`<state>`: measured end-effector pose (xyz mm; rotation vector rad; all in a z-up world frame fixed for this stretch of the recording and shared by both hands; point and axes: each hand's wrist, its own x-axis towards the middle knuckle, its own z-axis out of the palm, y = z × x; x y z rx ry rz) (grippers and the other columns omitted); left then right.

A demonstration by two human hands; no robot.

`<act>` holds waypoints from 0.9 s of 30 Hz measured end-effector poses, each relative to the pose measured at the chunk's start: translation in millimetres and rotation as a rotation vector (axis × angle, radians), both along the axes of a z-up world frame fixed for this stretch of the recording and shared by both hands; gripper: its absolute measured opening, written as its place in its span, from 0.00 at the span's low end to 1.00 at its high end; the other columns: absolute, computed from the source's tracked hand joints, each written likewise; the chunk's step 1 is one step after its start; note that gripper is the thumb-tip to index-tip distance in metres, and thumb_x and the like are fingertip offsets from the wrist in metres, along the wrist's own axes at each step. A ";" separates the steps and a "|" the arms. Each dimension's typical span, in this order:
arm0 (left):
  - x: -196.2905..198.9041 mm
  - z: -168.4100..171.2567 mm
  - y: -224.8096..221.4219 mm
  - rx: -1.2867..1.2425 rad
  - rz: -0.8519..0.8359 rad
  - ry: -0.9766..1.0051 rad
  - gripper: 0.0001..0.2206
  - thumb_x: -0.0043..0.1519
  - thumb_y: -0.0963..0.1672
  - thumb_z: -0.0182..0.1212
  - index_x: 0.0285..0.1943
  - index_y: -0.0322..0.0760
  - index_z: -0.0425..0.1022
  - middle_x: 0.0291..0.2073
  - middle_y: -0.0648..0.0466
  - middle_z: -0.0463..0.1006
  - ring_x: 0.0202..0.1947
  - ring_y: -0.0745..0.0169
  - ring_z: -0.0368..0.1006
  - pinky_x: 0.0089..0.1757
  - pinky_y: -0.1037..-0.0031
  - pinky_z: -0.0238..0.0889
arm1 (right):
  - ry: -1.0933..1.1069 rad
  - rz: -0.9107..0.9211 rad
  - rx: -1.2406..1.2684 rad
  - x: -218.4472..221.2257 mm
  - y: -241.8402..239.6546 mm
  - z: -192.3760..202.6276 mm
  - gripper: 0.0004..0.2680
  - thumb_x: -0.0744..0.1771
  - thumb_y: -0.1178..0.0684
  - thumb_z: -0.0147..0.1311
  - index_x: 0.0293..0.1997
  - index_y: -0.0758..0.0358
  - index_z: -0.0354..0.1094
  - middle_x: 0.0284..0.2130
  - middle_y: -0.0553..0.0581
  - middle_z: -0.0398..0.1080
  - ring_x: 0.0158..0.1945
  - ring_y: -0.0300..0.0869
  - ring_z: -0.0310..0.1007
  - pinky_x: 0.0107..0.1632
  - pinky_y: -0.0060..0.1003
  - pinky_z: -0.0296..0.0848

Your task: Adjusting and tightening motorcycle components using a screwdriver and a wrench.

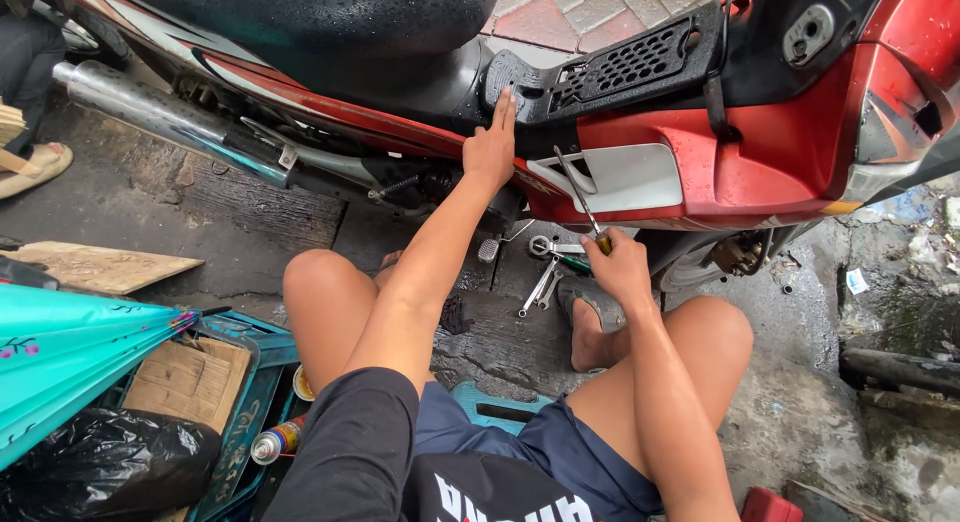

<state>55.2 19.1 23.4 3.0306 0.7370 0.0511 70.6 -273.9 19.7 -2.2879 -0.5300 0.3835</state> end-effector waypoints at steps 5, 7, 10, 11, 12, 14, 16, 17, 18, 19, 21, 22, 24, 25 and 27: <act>27.8 6.9 2.2 -0.080 0.062 0.127 0.44 0.61 0.40 0.59 0.83 0.36 0.32 0.80 0.53 0.22 0.34 0.47 0.75 0.34 0.64 0.69 | 0.046 0.052 -0.035 -9.2 7.8 28.5 0.14 0.68 0.45 0.58 0.27 0.63 0.61 0.17 0.57 0.59 0.25 0.46 0.58 0.31 0.42 0.57; 31.0 17.8 -0.9 -0.117 0.083 0.194 0.42 0.63 0.41 0.55 0.83 0.35 0.28 0.79 0.55 0.17 0.24 0.52 0.72 0.26 0.69 0.58 | 0.082 0.085 -0.083 -10.9 10.5 40.4 0.18 0.69 0.44 0.56 0.25 0.61 0.52 0.18 0.53 0.56 0.26 0.43 0.50 0.32 0.42 0.53; 12.8 26.0 -13.5 -0.237 0.038 0.199 0.44 0.61 0.39 0.57 0.83 0.35 0.28 0.79 0.57 0.17 0.36 0.45 0.75 0.34 0.64 0.67 | 0.093 0.081 -0.076 -10.2 9.1 32.5 0.18 0.69 0.44 0.56 0.25 0.61 0.50 0.18 0.53 0.55 0.25 0.42 0.48 0.31 0.43 0.51; 3.0 25.2 -20.5 -0.273 0.011 0.119 0.46 0.57 0.39 0.60 0.83 0.36 0.33 0.80 0.54 0.23 0.42 0.39 0.77 0.42 0.57 0.72 | 0.024 0.068 -0.038 -8.7 7.4 24.0 0.15 0.68 0.45 0.58 0.27 0.63 0.59 0.17 0.58 0.58 0.25 0.48 0.57 0.31 0.44 0.56; -6.2 26.0 -25.1 -0.303 -0.016 0.034 0.48 0.52 0.40 0.63 0.83 0.36 0.37 0.81 0.52 0.29 0.48 0.33 0.78 0.49 0.51 0.76 | -0.048 0.056 0.006 -6.2 8.3 15.8 0.13 0.66 0.46 0.60 0.29 0.66 0.69 0.16 0.63 0.62 0.25 0.54 0.66 0.30 0.45 0.61; -19.9 23.5 -31.0 -0.304 -0.032 0.005 0.47 0.53 0.39 0.60 0.83 0.36 0.38 0.81 0.50 0.32 0.45 0.34 0.79 0.47 0.53 0.76 | -0.051 0.058 0.017 -7.3 8.1 8.7 0.13 0.66 0.46 0.60 0.29 0.67 0.68 0.16 0.64 0.62 0.25 0.54 0.67 0.30 0.45 0.61; -24.2 5.4 -31.3 -0.313 -0.049 -0.024 0.45 0.53 0.37 0.58 0.83 0.35 0.40 0.81 0.49 0.35 0.42 0.34 0.79 0.45 0.54 0.77 | -0.054 0.060 0.020 -7.2 6.2 4.2 0.13 0.66 0.46 0.60 0.29 0.67 0.68 0.16 0.64 0.61 0.25 0.54 0.67 0.31 0.45 0.61; -22.7 -11.1 -27.7 -0.297 -0.048 -0.095 0.39 0.55 0.40 0.58 0.80 0.35 0.49 0.78 0.48 0.46 0.41 0.36 0.80 0.43 0.54 0.77 | -0.057 0.052 0.019 -7.8 5.1 2.9 0.13 0.66 0.46 0.60 0.29 0.66 0.68 0.16 0.63 0.61 0.24 0.53 0.67 0.30 0.45 0.61; -21.5 -27.4 -23.3 -0.278 -0.047 -0.165 0.34 0.57 0.42 0.58 0.77 0.35 0.57 0.75 0.47 0.57 0.40 0.38 0.81 0.41 0.54 0.77 | -0.058 0.044 0.020 -8.9 4.8 1.4 0.13 0.66 0.46 0.60 0.28 0.66 0.68 0.15 0.61 0.62 0.24 0.51 0.66 0.30 0.44 0.61; -23.4 -36.4 -21.7 -0.277 -0.046 -0.164 0.34 0.57 0.42 0.58 0.77 0.35 0.57 0.75 0.47 0.57 0.40 0.38 0.81 0.41 0.54 0.77 | -0.057 0.045 0.022 -9.2 3.5 0.5 0.13 0.66 0.46 0.60 0.28 0.66 0.68 0.15 0.61 0.62 0.24 0.51 0.66 0.30 0.44 0.61; -24.7 -53.0 -16.6 -0.196 -0.059 -0.267 0.24 0.61 0.43 0.58 0.69 0.38 0.68 0.63 0.50 0.73 0.45 0.50 0.82 0.40 0.64 0.79 | -0.051 0.034 0.023 -8.1 2.3 -0.7 0.12 0.66 0.45 0.60 0.30 0.65 0.69 0.16 0.61 0.62 0.25 0.51 0.67 0.30 0.44 0.61; -24.9 -53.8 -15.0 -0.194 -0.061 -0.269 0.24 0.61 0.43 0.58 0.69 0.38 0.68 0.63 0.50 0.73 0.45 0.50 0.82 0.40 0.64 0.79 | -0.053 0.032 0.025 -7.8 1.8 -1.6 0.12 0.66 0.45 0.60 0.30 0.65 0.69 0.16 0.61 0.62 0.25 0.51 0.67 0.30 0.44 0.61; -25.3 -55.5 -11.6 -0.183 -0.071 -0.309 0.20 0.62 0.44 0.58 0.65 0.40 0.72 0.59 0.52 0.77 0.46 0.53 0.81 0.41 0.64 0.78 | -0.071 0.034 0.004 -6.8 1.1 -3.3 0.13 0.65 0.44 0.61 0.30 0.66 0.69 0.16 0.64 0.62 0.26 0.55 0.68 0.31 0.47 0.61; -30.6 -31.0 -15.1 -0.182 -0.072 -0.310 0.20 0.62 0.44 0.58 0.65 0.40 0.72 0.59 0.52 0.77 0.46 0.53 0.81 0.41 0.64 0.78 | -0.072 0.033 0.005 -6.4 -0.4 -4.0 0.13 0.65 0.44 0.61 0.30 0.66 0.69 0.16 0.64 0.62 0.26 0.55 0.68 0.31 0.47 0.61; -39.5 18.6 -20.7 -0.196 -0.126 -0.256 0.25 0.62 0.40 0.57 0.72 0.33 0.64 0.70 0.43 0.65 0.48 0.46 0.79 0.41 0.61 0.79 | -0.030 0.024 0.012 -3.3 -1.6 -5.0 0.12 0.66 0.45 0.60 0.31 0.66 0.70 0.16 0.61 0.61 0.24 0.50 0.65 0.29 0.43 0.60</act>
